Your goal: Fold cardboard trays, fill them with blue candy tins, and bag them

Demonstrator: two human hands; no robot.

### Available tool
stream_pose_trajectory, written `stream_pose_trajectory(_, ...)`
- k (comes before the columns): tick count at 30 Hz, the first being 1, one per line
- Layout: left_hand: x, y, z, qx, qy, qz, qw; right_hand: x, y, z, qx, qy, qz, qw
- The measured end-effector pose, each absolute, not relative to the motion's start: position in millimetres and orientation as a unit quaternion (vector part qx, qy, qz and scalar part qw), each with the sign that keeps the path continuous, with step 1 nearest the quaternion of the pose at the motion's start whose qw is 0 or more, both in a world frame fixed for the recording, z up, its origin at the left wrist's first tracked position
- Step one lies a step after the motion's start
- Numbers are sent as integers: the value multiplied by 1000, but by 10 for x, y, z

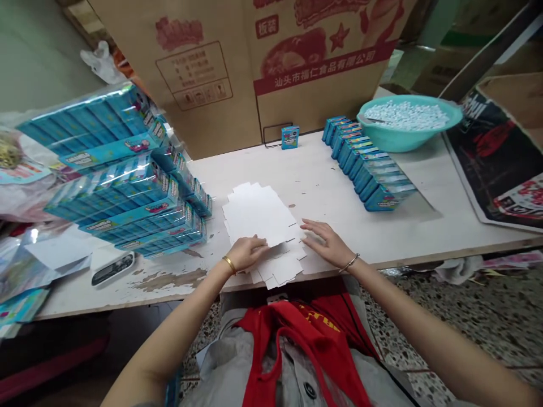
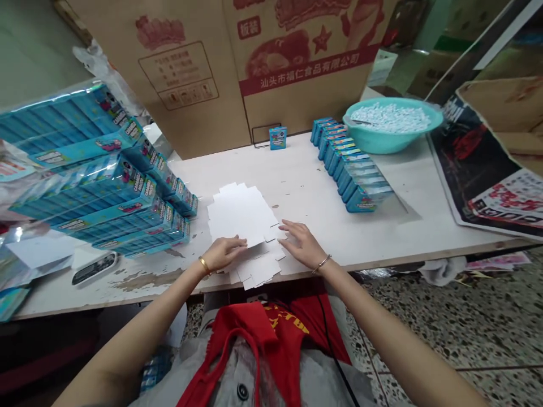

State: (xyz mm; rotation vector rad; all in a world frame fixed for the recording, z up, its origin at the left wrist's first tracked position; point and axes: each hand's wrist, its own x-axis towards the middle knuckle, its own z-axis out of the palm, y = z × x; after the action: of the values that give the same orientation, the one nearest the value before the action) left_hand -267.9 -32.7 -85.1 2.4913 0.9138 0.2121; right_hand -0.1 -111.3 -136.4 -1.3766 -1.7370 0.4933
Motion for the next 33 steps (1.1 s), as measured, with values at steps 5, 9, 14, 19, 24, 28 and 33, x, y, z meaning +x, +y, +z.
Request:
stream_pose_trajectory(5,-2715,-462,-393,859,376,274,213,-92,-1179,-1083,-522,-772,69,355)
stream_pose_trajectory(9,-2821,-742,-103,881,305,252,258,-191,-1386,-960,-512,-760,0,400)
stream_pose_trajectory(14,-2925,-1032,-374,867,280,187,367,-245,-1733,-1146,-553,-719,-32,420)
stream_pose_trajectory(19,-2975,-1227,-701,856,264,144,420,-277,-1950,-1374,-522,-798,-9,301)
stream_pose_trajectory(24,-3191,-1241,-860,931,252,70,255,-283,-2025,-1450,-566,-767,125,274)
stream_pose_trajectory(28,-3334,-1207,-1114,943,270,65,185,-296,-2045,-1439,-574,-685,254,370)
stream_pose_trajectory(33,-3300,-1192,-1312,889,315,176,282,-443,-2085,-1488,-594,-535,375,469)
